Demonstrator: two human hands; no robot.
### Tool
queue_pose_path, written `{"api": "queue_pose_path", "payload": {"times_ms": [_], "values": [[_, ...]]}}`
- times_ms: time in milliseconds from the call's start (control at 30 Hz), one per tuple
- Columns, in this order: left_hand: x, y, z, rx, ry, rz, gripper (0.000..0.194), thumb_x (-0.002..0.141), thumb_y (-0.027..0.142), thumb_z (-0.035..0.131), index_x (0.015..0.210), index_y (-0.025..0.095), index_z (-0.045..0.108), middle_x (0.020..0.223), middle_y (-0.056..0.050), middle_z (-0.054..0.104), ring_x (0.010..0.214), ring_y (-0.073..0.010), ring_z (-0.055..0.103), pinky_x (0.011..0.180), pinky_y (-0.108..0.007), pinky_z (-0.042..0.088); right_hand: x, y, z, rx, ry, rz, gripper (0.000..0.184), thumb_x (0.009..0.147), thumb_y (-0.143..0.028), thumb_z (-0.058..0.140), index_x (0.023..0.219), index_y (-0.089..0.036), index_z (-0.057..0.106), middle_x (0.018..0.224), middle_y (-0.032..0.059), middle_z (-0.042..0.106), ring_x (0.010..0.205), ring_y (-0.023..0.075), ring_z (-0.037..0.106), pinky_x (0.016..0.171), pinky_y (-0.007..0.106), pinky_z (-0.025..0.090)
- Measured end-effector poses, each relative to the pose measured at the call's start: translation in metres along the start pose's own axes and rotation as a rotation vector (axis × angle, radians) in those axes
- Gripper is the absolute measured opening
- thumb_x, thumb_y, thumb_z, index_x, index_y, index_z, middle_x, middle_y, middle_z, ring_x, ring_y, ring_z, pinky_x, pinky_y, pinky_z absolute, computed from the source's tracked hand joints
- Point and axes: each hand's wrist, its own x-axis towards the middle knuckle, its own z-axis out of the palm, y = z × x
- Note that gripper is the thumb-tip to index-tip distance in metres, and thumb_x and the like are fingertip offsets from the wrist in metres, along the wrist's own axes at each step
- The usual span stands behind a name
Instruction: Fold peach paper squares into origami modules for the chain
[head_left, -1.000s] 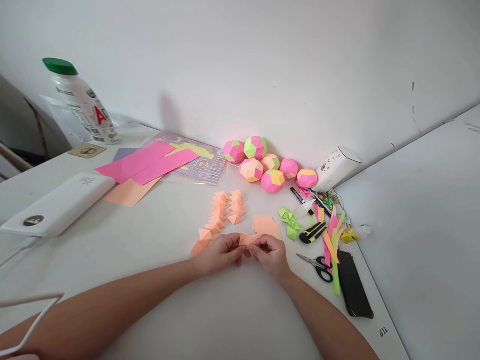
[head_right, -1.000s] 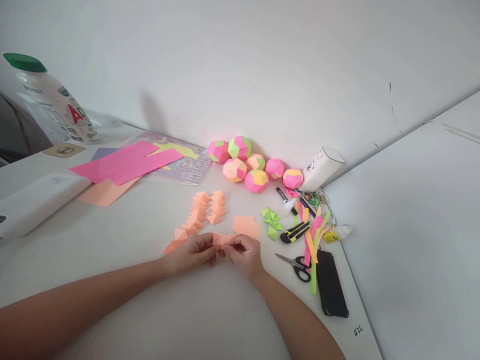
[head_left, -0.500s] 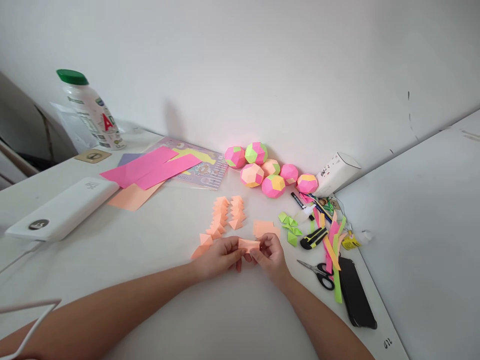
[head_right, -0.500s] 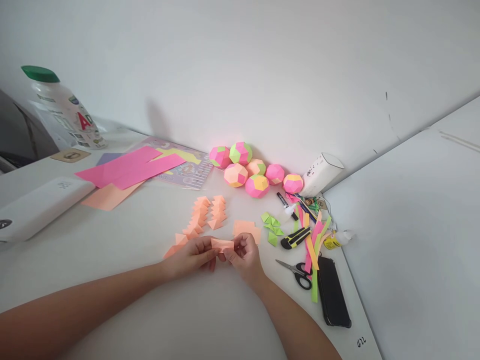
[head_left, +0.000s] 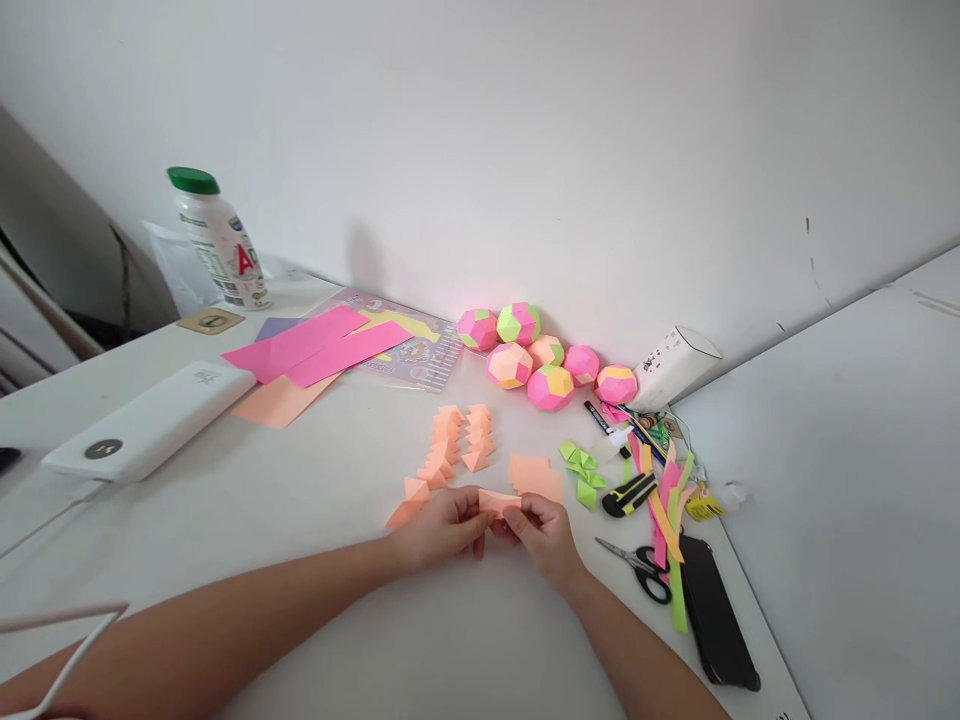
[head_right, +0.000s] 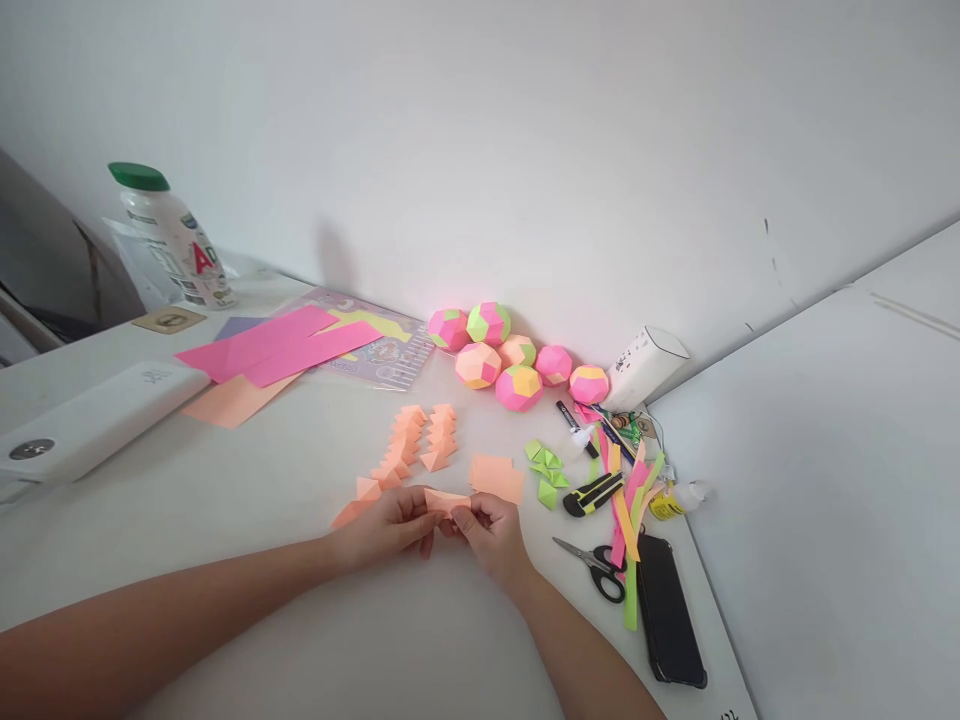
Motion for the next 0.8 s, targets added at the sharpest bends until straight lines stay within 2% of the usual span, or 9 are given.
{"api": "queue_pose_path", "payload": {"times_ms": [267,533,733,800], "values": [[-0.0008,0.0049,0.0023,0.056,0.042,-0.04,0.026,0.08,0.042,0.051,0.076,0.017,0.057,0.075,-0.001,0.066,0.054,-0.012,0.058,0.051,-0.022,0.04,0.0008,0.0033,-0.0015,-0.018,0.029,0.006,0.025,0.08,-0.035,0.06,0.065,-0.015,0.061,0.054,-0.0014,0.053,0.049,0.0104,0.046,0.048,0.023,0.037],[-0.002,0.0003,0.0042,0.129,0.054,0.011,0.027,0.081,0.039,0.047,0.064,0.019,0.053,0.057,0.002,0.057,0.051,-0.0132,0.054,0.049,-0.023,0.038,0.0008,-0.0008,-0.0002,-0.048,0.016,-0.004,0.027,0.079,-0.036,0.06,0.062,-0.015,0.057,0.053,-0.0025,0.051,0.047,0.01,0.045,0.046,0.022,0.036],[-0.0012,-0.0029,0.0061,0.202,0.052,0.068,0.022,0.081,0.03,0.042,0.066,0.018,0.054,0.053,0.004,0.053,0.048,-0.0116,0.049,0.048,-0.022,0.035,-0.0002,0.0002,0.0021,-0.103,-0.049,-0.091,0.012,0.076,-0.027,0.056,0.07,-0.016,0.056,0.063,-0.0008,0.052,0.055,0.0115,0.046,0.051,0.023,0.037],[-0.0016,-0.0023,0.0073,0.258,0.043,0.086,0.02,0.079,0.026,0.042,0.067,0.018,0.055,0.052,0.004,0.05,0.047,-0.0107,0.046,0.046,-0.021,0.032,-0.0006,0.0019,0.003,-0.161,-0.019,-0.121,0.007,0.072,-0.022,0.056,0.067,-0.016,0.054,0.06,-0.0018,0.049,0.054,0.011,0.043,0.05,0.023,0.034]]}}
